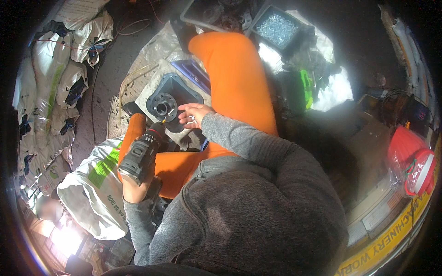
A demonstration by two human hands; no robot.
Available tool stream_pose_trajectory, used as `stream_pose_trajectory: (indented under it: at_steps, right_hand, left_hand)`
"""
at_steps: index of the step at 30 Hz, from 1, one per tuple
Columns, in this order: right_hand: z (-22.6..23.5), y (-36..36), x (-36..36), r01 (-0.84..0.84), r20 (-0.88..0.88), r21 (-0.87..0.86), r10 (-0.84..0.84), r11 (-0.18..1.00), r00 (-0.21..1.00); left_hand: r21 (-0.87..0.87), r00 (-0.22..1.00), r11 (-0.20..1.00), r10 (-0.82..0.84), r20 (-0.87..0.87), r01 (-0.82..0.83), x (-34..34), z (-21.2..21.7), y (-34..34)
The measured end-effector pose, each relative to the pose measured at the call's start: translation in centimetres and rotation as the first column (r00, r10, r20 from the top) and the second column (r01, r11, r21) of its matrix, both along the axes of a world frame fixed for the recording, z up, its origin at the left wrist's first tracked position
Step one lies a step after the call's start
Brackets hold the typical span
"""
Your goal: The person sits on the floor and uses a cordless impact driver to fasten screws into a black mechanical housing. They repeatedly pick up screws, align them, and drive them into place, then place the assembled unit into a white bag.
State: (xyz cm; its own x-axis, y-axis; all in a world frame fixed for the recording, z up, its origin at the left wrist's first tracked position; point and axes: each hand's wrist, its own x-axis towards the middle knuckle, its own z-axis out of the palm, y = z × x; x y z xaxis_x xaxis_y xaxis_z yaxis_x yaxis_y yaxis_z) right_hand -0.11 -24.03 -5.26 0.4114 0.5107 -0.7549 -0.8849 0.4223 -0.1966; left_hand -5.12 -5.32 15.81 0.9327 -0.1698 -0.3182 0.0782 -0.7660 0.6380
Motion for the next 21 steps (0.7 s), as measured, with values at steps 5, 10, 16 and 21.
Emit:
stream_pose_trajectory:
  at_steps: [5,10,16,21]
  right_hand:
    - [-1.3,1.0,-0.1,-0.117,0.152,-0.257,0.16,0.959,0.975]
    - [-2.1,2.1,0.0,-0.144,0.263,-0.36,0.248,0.922,0.933]
    - [-2.8,3.1,-0.1,-0.199,0.231,-0.393,0.306,0.898,0.923]
    - [-2.1,2.6,0.5,-0.285,0.295,-0.42,0.426,0.862,0.855]
  left_hand:
    - [-0.011,0.996,1.0,-0.029,-0.082,0.029,1.9,-0.6,0.7]
    - [-0.002,0.992,0.999,0.04,-0.119,-0.04,3.8,-0.9,-0.3]
    - [0.08,0.971,0.992,-0.078,-0.226,0.099,6.2,-0.6,-0.6]
    - [0.057,0.958,0.984,-0.151,-0.245,0.17,7.5,-1.1,-0.9]
